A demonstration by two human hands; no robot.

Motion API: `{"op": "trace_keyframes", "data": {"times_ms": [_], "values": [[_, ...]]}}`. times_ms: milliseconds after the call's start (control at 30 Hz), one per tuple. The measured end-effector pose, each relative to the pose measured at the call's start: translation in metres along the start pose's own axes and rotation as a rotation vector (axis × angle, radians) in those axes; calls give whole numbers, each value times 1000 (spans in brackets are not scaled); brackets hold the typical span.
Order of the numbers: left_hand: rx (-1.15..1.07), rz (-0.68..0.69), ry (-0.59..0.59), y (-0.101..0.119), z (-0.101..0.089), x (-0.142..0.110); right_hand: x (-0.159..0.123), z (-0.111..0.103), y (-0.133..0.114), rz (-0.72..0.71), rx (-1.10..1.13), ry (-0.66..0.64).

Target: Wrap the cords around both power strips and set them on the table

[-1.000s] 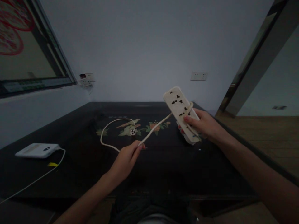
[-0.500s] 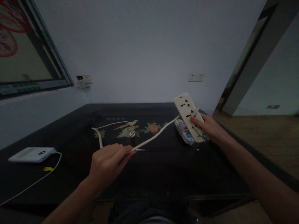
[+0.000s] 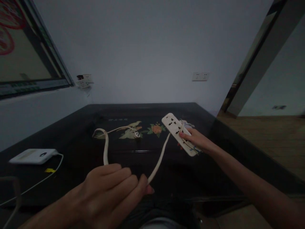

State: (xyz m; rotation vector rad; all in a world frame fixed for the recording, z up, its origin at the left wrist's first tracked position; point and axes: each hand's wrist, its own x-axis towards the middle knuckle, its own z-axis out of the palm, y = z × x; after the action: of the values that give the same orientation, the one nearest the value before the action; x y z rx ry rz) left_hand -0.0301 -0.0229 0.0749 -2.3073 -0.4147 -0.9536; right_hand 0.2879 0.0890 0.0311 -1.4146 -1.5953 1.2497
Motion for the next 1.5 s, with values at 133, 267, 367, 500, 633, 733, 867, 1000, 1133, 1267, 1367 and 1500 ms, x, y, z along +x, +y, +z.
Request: {"op": "trace_keyframes", "data": {"times_ms": [133, 267, 367, 500, 633, 733, 867, 1000, 1133, 1267, 1367, 1500], "values": [[50, -103, -82, 15, -11, 5, 5, 22, 8, -32, -117, -100], [-36, 43, -115, -8, -19, 32, 8, 39, 10, -155, -387, -126], [-149, 212, -183, -32, -17, 57, 8, 50, 5, -178, -533, -176], [-180, 207, -130, -49, -6, 75, 5, 66, -9, -198, -760, -257], [-160, 181, -143, -58, 3, 76, 0, 82, -23, -253, -973, -303], [-174, 129, -163, -69, 8, 76, -6, 90, -32, -275, -1078, -324], [-240, 13, -211, -81, 16, 75, -15, 97, -41, -295, -1164, -327], [-361, -90, -242, -87, 27, 73, -23, 102, -51, -317, -1253, -331], [-438, -199, -257, -93, 34, 71, -29, 106, -57, -338, -1300, -328], [-504, -272, -290, -101, 41, 68, -37, 107, -56, -397, -1304, -326], [-587, -374, -324, -108, 49, 64, -43, 107, -57, -454, -1299, -304], [-762, -549, -342, -120, 63, 56, -53, 103, -69, -553, -1326, -259]]}}
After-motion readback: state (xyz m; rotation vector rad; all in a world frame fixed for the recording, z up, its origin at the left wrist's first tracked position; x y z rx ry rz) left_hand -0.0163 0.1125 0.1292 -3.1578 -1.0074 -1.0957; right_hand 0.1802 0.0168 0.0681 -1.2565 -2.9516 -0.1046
